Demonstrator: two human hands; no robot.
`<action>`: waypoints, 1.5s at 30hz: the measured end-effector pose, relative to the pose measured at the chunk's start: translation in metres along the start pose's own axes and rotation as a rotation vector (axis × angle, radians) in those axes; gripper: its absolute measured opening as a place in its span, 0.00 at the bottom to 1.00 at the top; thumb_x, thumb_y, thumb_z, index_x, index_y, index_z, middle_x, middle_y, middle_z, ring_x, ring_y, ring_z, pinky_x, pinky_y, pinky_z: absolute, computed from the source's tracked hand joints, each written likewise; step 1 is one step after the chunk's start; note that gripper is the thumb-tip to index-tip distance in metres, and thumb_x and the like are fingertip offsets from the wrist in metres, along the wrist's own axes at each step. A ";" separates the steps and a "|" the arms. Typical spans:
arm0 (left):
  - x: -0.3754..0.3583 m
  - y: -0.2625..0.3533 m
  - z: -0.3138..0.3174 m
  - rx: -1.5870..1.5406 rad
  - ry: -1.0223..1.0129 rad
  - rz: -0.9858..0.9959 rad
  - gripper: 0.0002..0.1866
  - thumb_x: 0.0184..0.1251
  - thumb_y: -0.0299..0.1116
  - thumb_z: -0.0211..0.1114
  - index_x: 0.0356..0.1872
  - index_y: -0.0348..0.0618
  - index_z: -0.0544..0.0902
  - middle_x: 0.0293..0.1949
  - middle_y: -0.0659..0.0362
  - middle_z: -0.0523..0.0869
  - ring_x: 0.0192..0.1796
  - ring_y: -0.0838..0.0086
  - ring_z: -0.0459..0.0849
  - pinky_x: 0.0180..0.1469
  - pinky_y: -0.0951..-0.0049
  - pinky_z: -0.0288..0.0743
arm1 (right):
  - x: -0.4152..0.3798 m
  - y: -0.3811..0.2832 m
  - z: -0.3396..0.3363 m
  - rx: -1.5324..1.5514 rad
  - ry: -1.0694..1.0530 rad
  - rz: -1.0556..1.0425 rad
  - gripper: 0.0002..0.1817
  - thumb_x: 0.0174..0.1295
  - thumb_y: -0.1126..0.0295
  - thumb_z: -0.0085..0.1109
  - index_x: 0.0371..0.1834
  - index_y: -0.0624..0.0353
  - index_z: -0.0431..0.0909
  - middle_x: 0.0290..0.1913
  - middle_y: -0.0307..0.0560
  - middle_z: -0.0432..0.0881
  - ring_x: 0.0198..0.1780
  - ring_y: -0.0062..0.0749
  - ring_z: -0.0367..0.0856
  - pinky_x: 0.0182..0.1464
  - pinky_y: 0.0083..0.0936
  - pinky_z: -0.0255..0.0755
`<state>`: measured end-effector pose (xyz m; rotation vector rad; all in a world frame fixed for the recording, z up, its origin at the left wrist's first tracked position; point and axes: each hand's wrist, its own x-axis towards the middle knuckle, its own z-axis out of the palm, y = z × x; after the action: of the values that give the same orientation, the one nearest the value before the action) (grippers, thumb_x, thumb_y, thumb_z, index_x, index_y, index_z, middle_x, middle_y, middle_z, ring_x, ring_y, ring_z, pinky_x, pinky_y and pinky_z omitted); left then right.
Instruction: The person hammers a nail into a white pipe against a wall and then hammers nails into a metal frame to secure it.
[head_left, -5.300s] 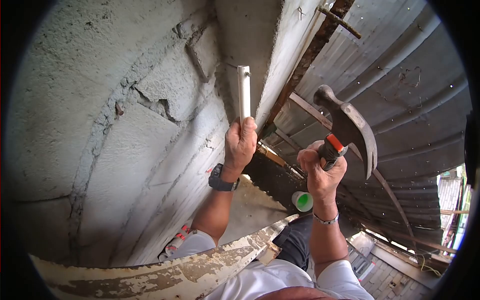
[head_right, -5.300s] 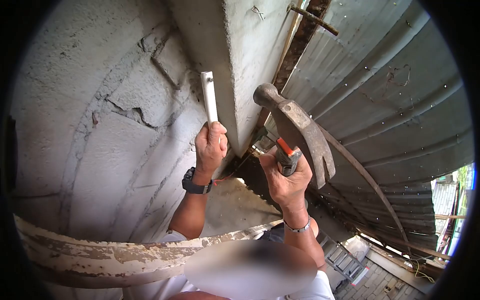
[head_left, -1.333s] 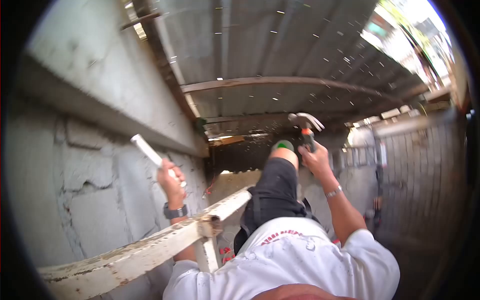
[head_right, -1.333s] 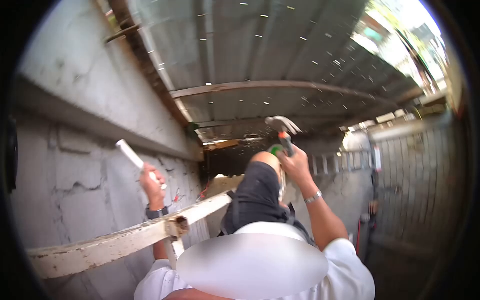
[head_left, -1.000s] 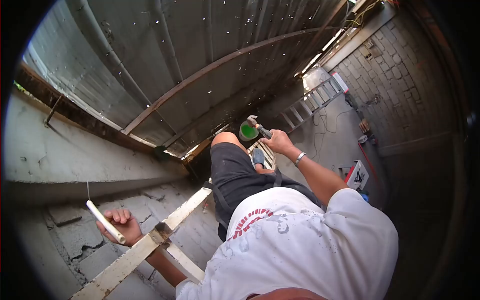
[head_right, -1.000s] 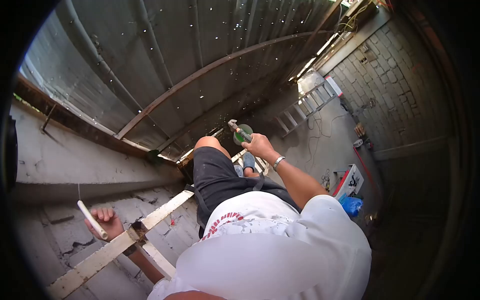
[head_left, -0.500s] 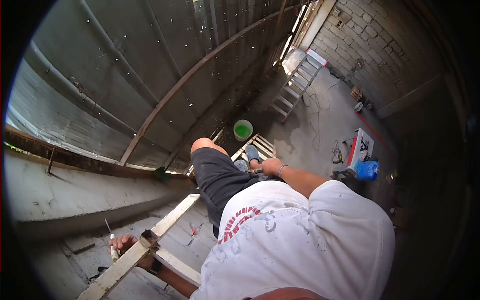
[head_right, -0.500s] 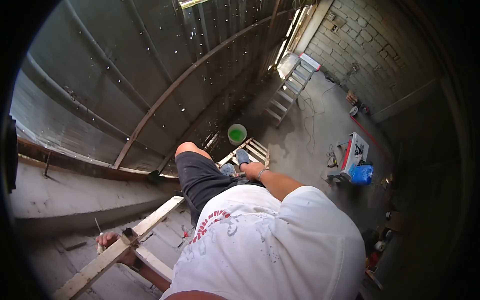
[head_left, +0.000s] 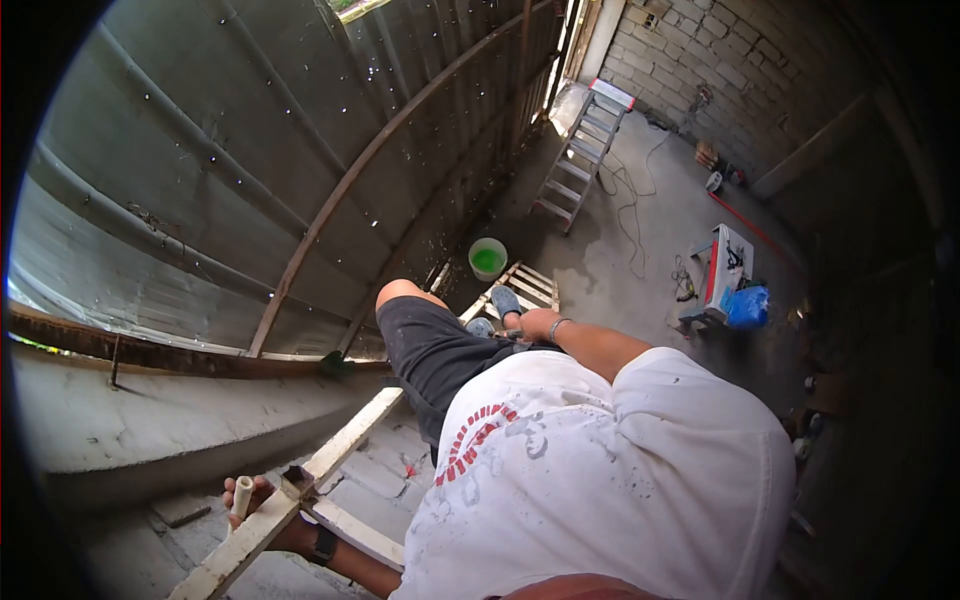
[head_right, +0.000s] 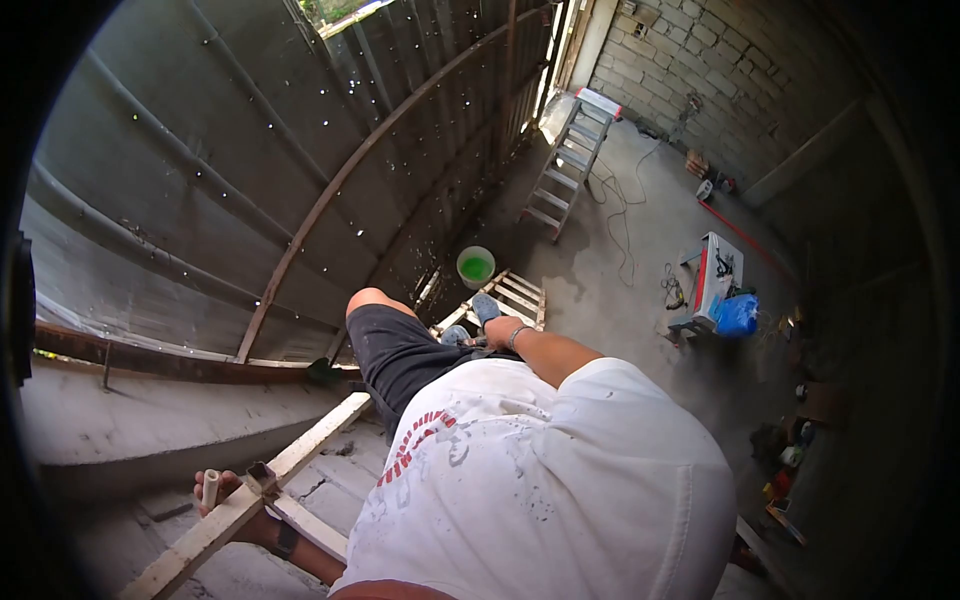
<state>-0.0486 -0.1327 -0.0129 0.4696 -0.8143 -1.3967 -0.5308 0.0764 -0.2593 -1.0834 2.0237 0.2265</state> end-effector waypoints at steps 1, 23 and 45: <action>0.000 -0.001 0.000 0.013 0.021 0.022 0.18 0.70 0.40 0.50 0.46 0.32 0.77 0.50 0.52 0.79 0.45 0.66 0.80 0.45 0.66 0.78 | -0.001 0.000 0.001 0.001 0.009 0.003 0.16 0.51 0.63 0.62 0.43 0.57 0.83 0.44 0.53 0.84 0.48 0.44 0.82 0.47 0.37 0.76; -0.012 0.031 -0.009 0.686 0.250 0.482 0.20 0.69 0.36 0.48 0.51 0.28 0.72 0.38 0.51 0.76 0.36 0.66 0.78 0.44 0.65 0.77 | -0.020 -0.004 -0.015 -0.021 0.054 -0.097 0.14 0.47 0.64 0.58 0.34 0.59 0.85 0.40 0.56 0.84 0.44 0.48 0.83 0.45 0.39 0.76; -0.028 0.035 0.034 -0.053 -0.133 0.139 0.32 0.67 0.51 0.44 0.59 0.32 0.70 0.48 0.48 0.77 0.48 0.59 0.75 0.57 0.54 0.67 | -0.002 -0.022 -0.045 0.319 0.238 0.036 0.29 0.49 0.45 0.62 0.29 0.69 0.82 0.33 0.62 0.83 0.39 0.52 0.83 0.43 0.39 0.76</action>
<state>-0.0497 -0.0943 0.0285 0.2756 -0.8981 -1.3276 -0.5392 0.0415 -0.2242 -0.9060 2.1970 -0.2122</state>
